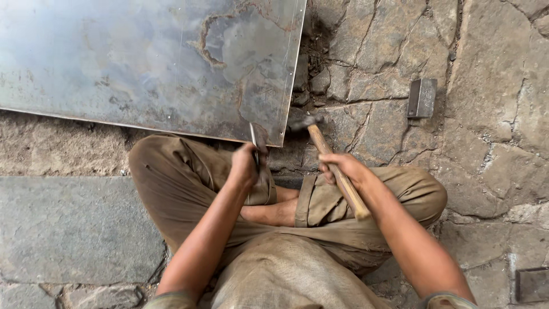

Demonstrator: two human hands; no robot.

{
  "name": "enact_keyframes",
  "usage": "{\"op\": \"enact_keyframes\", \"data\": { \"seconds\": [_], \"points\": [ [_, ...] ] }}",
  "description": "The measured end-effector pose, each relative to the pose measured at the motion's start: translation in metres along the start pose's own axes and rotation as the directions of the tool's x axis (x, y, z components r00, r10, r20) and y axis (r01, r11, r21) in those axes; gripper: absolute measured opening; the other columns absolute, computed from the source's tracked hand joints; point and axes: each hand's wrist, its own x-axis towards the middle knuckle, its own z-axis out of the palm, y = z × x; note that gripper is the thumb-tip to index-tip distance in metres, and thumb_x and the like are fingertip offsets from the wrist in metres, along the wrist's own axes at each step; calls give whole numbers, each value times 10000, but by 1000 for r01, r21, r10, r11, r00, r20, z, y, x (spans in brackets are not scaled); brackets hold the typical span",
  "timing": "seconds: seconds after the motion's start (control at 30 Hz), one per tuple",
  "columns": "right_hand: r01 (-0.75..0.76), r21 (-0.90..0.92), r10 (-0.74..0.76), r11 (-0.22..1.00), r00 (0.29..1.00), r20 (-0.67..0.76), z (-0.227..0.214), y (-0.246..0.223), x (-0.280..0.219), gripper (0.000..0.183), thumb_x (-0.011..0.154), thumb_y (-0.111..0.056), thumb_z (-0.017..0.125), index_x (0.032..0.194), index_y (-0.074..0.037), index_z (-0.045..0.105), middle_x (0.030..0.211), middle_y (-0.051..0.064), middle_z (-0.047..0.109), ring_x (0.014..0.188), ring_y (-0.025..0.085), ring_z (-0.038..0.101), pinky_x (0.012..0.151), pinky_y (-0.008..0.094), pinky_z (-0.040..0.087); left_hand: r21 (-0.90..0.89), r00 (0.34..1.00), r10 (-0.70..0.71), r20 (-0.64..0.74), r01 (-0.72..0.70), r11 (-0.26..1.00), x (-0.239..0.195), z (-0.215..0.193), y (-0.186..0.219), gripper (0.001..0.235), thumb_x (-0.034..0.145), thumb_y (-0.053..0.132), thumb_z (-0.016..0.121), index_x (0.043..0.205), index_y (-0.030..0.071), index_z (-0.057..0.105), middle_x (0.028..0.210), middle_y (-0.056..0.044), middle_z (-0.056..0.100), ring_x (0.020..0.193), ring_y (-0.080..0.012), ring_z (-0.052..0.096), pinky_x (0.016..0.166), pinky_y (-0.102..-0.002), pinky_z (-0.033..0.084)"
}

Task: The person sits on a stone-paved ground and uses a hammer and a metal punch to create holes in a large metal sheet. The person repeatedly positions the punch on the sheet and strikes it with the hammer to form holes.

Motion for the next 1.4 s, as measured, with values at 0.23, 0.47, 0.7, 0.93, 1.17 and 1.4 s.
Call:
{"op": "enact_keyframes", "data": {
  "seconds": [0.23, 0.47, 0.7, 0.93, 1.17, 1.4],
  "points": [
    [163, -190, -202, 968, 956, -211, 26, 13, -90, 450, 867, -243, 684, 1245, -21, 578, 688, 47, 628, 515, 150, 619, 470, 283, 562, 252, 893, 404, 199, -445, 860, 131, 83, 80, 356, 1031, 140, 576, 1256, 68, 310, 1186, -151, 610, 1072, -309, 718, 900, -490, 663],
    [361, 64, -329, 931, 901, -284, 40, 28, -121, 514, 876, -149, 678, 1349, -36, 514, 729, 33, 604, 492, 134, 622, 419, 260, 524, 296, 859, 468, 210, -512, 807, 188, 99, 73, 291, 1062, 147, 567, 1220, 63, 337, 985, -169, 678, 880, -296, 778, 749, -427, 693],
    [358, 134, -310, 924, 907, -286, 32, 43, -112, 504, 892, -137, 666, 1359, -24, 515, 745, 39, 615, 481, 119, 616, 402, 246, 519, 333, 847, 486, 216, -532, 779, 197, 98, 71, 278, 1069, 185, 539, 1218, 81, 328, 966, -143, 678, 863, -279, 790, 727, -414, 702],
    [322, -11, -310, 947, 900, -305, 36, 36, -96, 533, 885, -167, 686, 1363, -20, 503, 750, 34, 609, 507, 139, 623, 433, 268, 557, 557, 766, 543, 344, -632, 539, 193, 100, 83, 282, 1089, 225, 505, 1269, 97, 330, 1013, -154, 731, 856, -260, 800, 744, -392, 652],
    [275, -506, -510, 817, 754, -415, 41, -31, -100, 383, 903, -194, 666, 1218, -40, 512, 706, 37, 580, 489, 171, 588, 388, 320, 557, 613, 575, 381, 724, -790, 28, 175, 130, 100, 271, 1005, 273, 726, 1065, 111, 516, 868, -99, 761, 754, -257, 759, 662, -407, 616],
    [827, -560, -998, 52, 70, 11, 37, -95, -125, 256, 1033, -250, 582, 1187, -51, 529, 787, 51, 562, 550, 140, 560, 489, 321, 538, 504, 408, 410, 816, -849, -157, 156, 135, 100, 285, 1010, 271, 732, 985, 82, 520, 869, -104, 710, 777, -330, 704, 675, -458, 562]
  ]
}}
